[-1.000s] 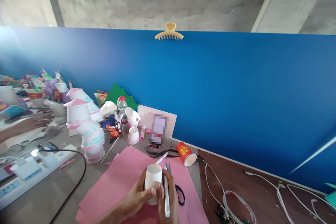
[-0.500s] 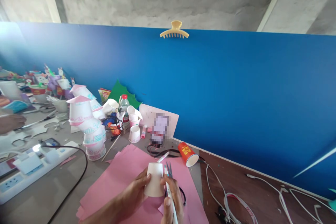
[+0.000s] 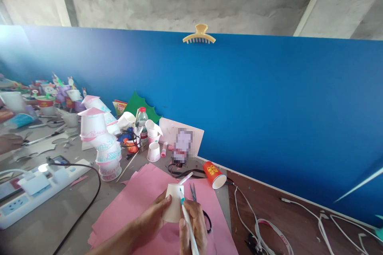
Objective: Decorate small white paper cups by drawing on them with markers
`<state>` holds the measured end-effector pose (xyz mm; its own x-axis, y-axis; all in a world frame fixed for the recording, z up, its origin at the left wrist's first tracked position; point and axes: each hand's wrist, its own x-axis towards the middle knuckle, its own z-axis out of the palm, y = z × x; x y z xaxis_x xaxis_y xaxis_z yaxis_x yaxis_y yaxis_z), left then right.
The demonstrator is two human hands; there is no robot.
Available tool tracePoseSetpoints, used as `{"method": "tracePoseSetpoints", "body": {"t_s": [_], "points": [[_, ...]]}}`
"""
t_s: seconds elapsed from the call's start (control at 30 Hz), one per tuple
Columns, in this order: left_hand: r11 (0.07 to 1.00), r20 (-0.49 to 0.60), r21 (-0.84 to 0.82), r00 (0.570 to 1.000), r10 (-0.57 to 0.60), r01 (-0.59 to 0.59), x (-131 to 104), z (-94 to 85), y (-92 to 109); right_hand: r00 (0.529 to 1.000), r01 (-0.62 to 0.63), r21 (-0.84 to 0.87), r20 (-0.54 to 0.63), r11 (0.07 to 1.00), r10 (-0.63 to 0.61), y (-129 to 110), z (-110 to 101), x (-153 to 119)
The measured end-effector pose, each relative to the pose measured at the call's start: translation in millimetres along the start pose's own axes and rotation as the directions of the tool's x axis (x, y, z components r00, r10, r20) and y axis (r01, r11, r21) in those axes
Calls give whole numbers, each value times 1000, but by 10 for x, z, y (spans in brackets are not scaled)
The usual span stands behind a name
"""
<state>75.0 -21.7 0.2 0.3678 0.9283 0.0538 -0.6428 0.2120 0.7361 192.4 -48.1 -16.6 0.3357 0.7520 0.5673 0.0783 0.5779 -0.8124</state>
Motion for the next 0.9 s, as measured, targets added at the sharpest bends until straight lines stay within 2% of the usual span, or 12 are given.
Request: {"method": "tracePoseSetpoints", "body": {"t_s": [0.1, 0.3, 0.9], "points": [[1000, -17, 0, 1000, 0, 0, -9, 1, 9, 998, 57, -29, 24, 998, -56, 42, -1, 16], [1000, -19, 10, 1000, -6, 6, -15, 25, 30, 997, 79, -74, 19, 994, -78, 120, -12, 9], [1000, -12, 24, 1000, 10, -10, -26, 15, 56, 995, 92, -65, 31, 994, -90, 26, -26, 49]]}}
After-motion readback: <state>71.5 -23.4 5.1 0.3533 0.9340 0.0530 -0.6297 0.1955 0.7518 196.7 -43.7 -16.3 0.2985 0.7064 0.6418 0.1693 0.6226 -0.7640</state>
